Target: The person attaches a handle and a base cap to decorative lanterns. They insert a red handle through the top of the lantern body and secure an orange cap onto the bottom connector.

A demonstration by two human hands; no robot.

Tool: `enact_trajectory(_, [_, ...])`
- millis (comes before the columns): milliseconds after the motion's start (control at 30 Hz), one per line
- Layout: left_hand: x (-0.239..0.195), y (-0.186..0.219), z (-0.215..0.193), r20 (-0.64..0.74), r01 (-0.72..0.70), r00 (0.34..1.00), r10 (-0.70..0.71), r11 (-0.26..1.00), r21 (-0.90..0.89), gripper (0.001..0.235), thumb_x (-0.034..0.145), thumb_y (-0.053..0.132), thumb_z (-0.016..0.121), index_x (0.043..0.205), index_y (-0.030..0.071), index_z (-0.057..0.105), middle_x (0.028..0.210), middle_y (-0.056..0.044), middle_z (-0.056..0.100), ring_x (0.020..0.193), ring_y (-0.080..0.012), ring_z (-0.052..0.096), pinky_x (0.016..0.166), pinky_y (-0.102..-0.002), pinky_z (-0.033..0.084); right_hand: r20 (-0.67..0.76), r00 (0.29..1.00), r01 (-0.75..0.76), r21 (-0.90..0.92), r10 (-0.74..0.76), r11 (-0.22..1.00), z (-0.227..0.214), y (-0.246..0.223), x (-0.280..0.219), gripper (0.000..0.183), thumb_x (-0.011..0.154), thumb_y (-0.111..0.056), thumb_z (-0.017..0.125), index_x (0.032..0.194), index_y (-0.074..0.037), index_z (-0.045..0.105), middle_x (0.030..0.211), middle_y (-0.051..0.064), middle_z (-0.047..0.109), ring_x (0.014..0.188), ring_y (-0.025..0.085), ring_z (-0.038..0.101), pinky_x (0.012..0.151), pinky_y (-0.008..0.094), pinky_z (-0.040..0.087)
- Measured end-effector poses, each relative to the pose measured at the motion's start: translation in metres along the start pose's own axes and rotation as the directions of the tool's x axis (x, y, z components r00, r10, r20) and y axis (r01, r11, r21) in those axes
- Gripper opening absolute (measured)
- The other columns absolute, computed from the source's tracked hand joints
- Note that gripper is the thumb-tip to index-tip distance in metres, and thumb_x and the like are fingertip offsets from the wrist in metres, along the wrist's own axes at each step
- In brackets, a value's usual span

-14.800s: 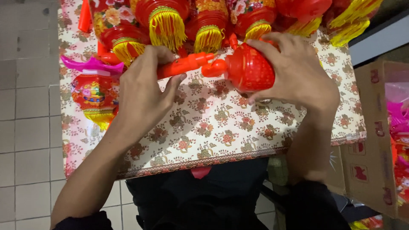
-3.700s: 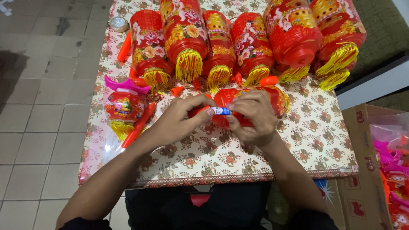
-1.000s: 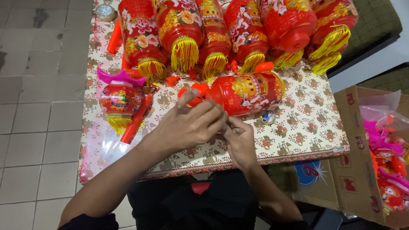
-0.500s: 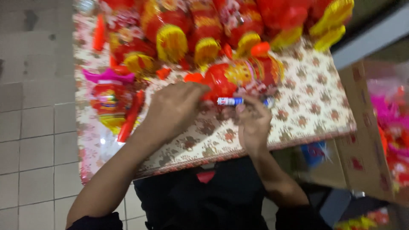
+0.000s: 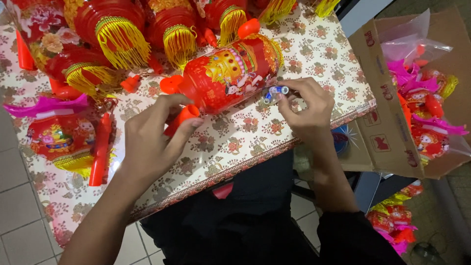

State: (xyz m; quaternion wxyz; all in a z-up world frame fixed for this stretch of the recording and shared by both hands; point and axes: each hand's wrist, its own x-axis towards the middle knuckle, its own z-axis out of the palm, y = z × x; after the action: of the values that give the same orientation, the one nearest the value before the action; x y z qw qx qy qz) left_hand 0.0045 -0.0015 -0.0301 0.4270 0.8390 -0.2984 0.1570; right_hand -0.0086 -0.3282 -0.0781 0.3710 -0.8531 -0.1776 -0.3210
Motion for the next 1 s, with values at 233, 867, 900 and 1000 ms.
enact_trajectory(233, [0.011, 0.01, 0.003, 0.008, -0.036, 0.999, 0.036, 0.994, 0.103, 0.03, 0.091, 0.028, 0.079, 0.107, 0.004, 0.072, 0.074, -0.017, 0.071, 0.069, -0.0377, 0.071, 0.061, -0.043, 0.057, 0.158, 0.987, 0.065, -0.314, -0.015, 0.947, 0.002, 0.005, -0.011, 0.016, 0.087, -0.006, 0.082, 0.102, -0.001, 0.077, 0.08, 0.012, 0.068, 0.07, 0.027, 0.068, 0.063, 0.036, 0.058])
enact_trajectory(867, [0.007, 0.013, -0.001, 0.083, -0.071, 0.995, 0.063, 0.992, 0.101, 0.026, 0.092, 0.03, 0.072, 0.109, 0.011, 0.074, 0.084, -0.017, 0.067, 0.084, -0.0372, 0.067, 0.066, -0.046, 0.055, 0.186, 0.972, -0.036, -0.483, 0.143, 0.875, 0.019, -0.001, -0.026, 0.024, 0.092, -0.016, 0.077, 0.114, -0.007, 0.077, 0.105, 0.014, 0.073, 0.1, 0.034, 0.071, 0.087, 0.041, 0.058])
enact_trajectory(900, [0.007, 0.013, -0.002, 0.077, -0.073, 0.995, 0.065, 0.991, 0.113, 0.026, 0.093, 0.031, 0.071, 0.11, 0.012, 0.074, 0.085, -0.016, 0.067, 0.085, -0.0369, 0.067, 0.067, -0.045, 0.056, 0.176, 0.976, -0.025, -0.495, 0.128, 0.869, 0.02, 0.002, -0.027, 0.027, 0.092, -0.018, 0.077, 0.117, -0.008, 0.076, 0.108, 0.014, 0.071, 0.103, 0.036, 0.07, 0.089, 0.044, 0.057])
enact_trajectory(1000, [0.006, 0.009, -0.004, 0.071, -0.05, 0.997, 0.039, 0.987, 0.152, 0.027, 0.096, 0.034, 0.066, 0.112, 0.013, 0.073, 0.08, -0.014, 0.068, 0.079, -0.0348, 0.069, 0.063, -0.045, 0.057, -0.011, 1.0, 0.011, -0.505, -0.019, 0.863, 0.028, -0.004, -0.027, 0.032, 0.092, -0.029, 0.079, 0.119, -0.013, 0.077, 0.11, 0.01, 0.065, 0.1, 0.031, 0.069, 0.083, 0.04, 0.058])
